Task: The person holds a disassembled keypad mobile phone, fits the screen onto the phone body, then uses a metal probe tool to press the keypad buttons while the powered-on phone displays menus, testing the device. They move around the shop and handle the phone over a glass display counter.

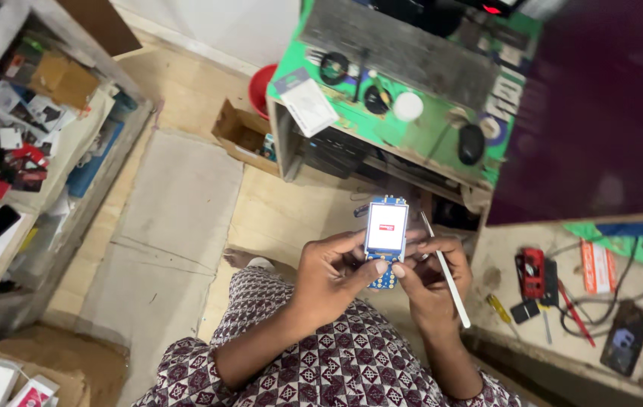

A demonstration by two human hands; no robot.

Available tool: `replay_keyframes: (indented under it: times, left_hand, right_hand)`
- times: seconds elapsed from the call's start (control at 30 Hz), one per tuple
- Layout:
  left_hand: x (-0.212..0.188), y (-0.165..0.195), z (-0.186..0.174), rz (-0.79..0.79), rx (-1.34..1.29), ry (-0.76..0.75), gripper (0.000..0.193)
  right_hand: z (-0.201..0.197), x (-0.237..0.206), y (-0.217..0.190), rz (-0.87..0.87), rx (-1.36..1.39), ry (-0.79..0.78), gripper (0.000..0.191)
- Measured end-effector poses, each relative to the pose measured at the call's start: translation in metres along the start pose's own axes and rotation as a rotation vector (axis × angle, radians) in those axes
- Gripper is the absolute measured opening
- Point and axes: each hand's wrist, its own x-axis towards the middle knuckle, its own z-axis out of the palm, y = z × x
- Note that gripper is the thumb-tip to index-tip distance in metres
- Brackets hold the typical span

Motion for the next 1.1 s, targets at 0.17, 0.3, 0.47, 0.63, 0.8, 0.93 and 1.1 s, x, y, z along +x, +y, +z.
replay_keyframes:
  times: [0.17,0.3,0.47,0.63,0.8,0.93,1.1]
  left_hand:
    - [0.014,0.017,-0.059,0.069,0.018,0.067,0.047]
    - [0.029,0.036,-0.118,0.109,-0.010,0.108,0.048]
    - [0.039,0.071,-0.211,0.109,-0.031,0.173,0.045]
    - [0.027,0.111,-0.308,0.122,0.007,0.357,0.048]
    - [-0.005,0.121,-0.386,0.152,0.048,0.577,0.046]
    - [-0.037,0.129,-0.435,0.184,0.025,0.772,0.026]
    - [-0.087,0.144,-0.492,0.203,0.203,1.034,0.042]
  right_hand:
    - [0.058,0.037,0.013,0.013,0.071,-0.099,0.041]
    - [0.117,0.071,0.028,-0.002,0.072,-0.156,0.043]
    - [0.210,0.111,0.047,0.004,0.088,-0.274,0.042]
    - [0.323,0.139,0.066,0.001,0.180,-0.474,0.041]
    - [0.421,0.149,0.088,0.051,0.192,-0.650,0.041]
    - [0.515,0.157,0.093,-0.102,0.234,-0.783,0.026]
    - [0.658,0.163,0.078,-0.334,-0.019,-1.020,0.023]
